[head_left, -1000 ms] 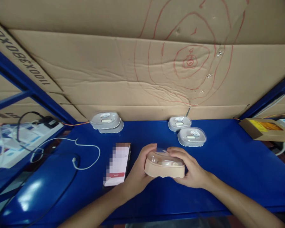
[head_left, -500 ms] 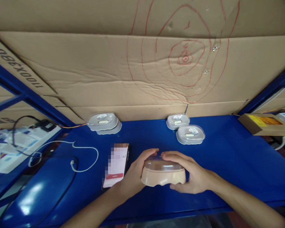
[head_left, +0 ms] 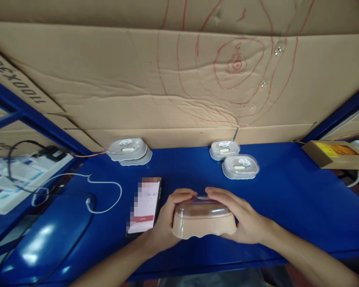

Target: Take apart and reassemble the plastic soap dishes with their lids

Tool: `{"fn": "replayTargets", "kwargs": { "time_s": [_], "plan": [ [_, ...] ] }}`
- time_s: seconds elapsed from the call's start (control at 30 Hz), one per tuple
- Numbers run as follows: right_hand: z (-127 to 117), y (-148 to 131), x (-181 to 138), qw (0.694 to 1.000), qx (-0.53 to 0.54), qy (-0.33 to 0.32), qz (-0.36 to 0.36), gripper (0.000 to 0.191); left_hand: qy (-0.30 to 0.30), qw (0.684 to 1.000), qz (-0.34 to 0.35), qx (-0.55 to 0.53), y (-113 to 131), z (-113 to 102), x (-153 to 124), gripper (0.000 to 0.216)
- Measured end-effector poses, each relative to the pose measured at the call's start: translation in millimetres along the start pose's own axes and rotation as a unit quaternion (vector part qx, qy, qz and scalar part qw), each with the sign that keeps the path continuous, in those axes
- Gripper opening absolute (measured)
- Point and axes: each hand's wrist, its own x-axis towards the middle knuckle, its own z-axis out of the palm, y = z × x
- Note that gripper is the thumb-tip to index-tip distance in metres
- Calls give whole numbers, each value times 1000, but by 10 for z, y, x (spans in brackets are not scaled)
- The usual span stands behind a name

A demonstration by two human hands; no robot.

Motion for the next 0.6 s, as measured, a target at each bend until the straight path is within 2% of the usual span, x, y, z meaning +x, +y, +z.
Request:
{"fn": "replayTargets", "kwargs": {
  "time_s": [0.2, 0.33, 0.4, 0.5, 0.53, 0.6],
  "plan": [
    [-68, -23, 5, 999, -49, 4, -16, 72, 3, 999, 11, 34, 85, 10, 27, 76],
    [-72, 76, 81, 996, -80, 1, -28, 64, 0, 988, 5, 156, 138, -2, 108, 73],
    [-33, 179, 109, 991, -118, -7, -56, 63, -60, 967, 32, 246, 153, -2, 133, 75],
    [54, 323, 122, 987, -145, -29, -60, 59, -180, 915, 75, 354, 157, 19, 133, 74],
    [80, 355, 123, 988, -144, -29, -55, 56, -196, 903, 82, 375, 152, 29, 129, 70],
    [114, 385, 126, 988, -143, -32, -49, 50, -184, 896, 82, 396, 133, 44, 127, 61]
  ]
}}
